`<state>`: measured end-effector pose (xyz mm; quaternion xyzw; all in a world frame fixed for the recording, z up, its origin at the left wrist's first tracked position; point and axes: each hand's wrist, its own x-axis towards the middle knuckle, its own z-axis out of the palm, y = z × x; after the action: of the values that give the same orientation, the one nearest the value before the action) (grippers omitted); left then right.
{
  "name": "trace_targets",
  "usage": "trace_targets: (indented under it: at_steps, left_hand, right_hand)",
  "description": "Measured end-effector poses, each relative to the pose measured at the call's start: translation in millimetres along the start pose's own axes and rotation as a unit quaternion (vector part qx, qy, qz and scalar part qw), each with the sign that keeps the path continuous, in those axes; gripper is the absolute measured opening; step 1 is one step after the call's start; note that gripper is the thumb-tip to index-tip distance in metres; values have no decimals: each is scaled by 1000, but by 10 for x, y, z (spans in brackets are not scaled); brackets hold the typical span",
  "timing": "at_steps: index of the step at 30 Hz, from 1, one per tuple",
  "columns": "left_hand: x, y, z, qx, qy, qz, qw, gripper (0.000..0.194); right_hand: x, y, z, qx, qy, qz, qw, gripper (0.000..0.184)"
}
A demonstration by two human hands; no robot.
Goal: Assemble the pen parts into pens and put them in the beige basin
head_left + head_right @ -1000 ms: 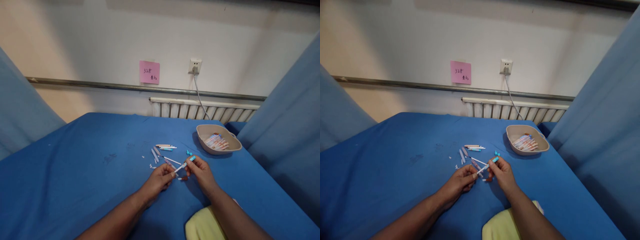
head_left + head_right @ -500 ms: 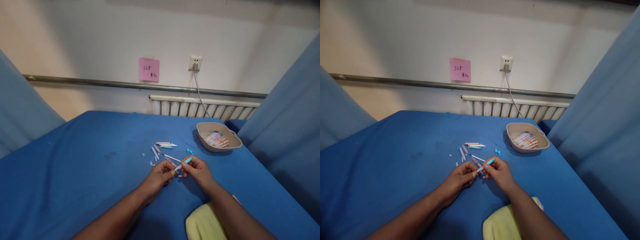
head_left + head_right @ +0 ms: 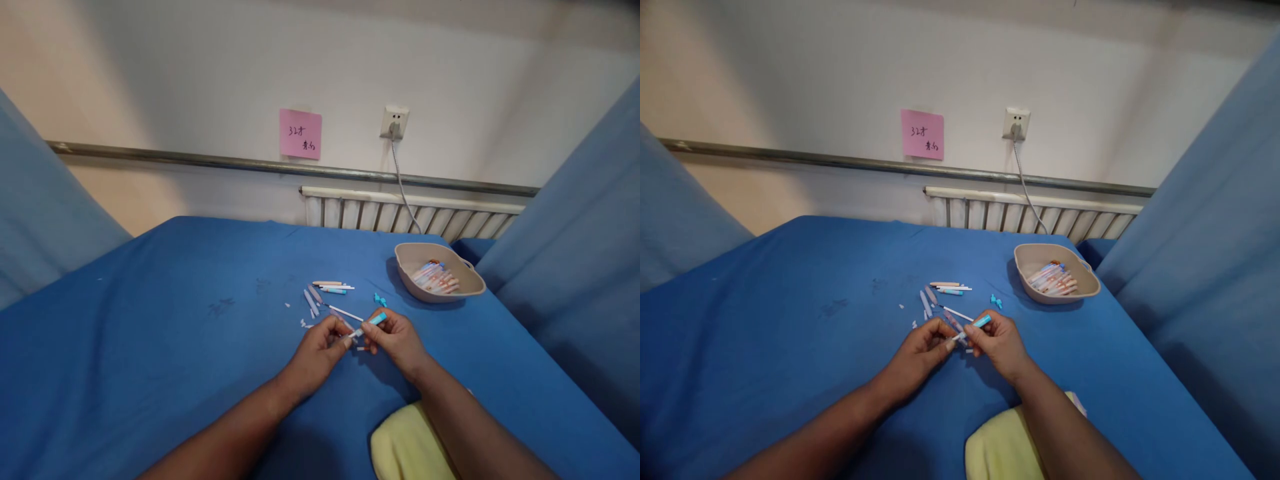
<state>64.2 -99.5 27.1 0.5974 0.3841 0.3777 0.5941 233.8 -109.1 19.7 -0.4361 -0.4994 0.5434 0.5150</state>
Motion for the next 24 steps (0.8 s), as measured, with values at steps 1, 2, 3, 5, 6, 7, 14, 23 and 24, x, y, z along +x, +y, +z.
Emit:
trace_targets:
  at_steps: [1,2,3,5,6,7,14,23,24]
  left_hand:
    - [2,-2,-1,2,2,1,1000,23]
    - [3,-3,-4,-2,0,-8,1000,23]
    - [3,-3,-7,-14,-6,-22,1000,23]
    - [0,1,-17,-50,-25,-56,997,24]
    - [-2,4,-21,-67,-33,-67,995,24]
    - [-3,9,-26,-81,-38,-75,993,25]
    - [5,-2,-44,-72,-35,-104,991,30]
    - [126,-99,-24,11,-8,-120,993,37]
    - [144,-94,-21,11,-8,-118,993,38]
  right_hand:
    - [-2,1,11,0,7,0,1000,37]
    - [-6,1,22,1,13,-1,1000,37]
    - [-11,-2,32,4,16,-1,1000,36]
    - [-23,-10,46,12,11,-6,1000,34]
    - [-29,-14,49,15,5,-8,1000,33]
    - [-35,-17,50,16,-3,-10,1000,32]
    - [-37,37,12,-8,-29,-12,999,27]
    - [197,154,-12,24,-27,75,997,43]
    - [217,152,-16,25,-25,79,996,44]
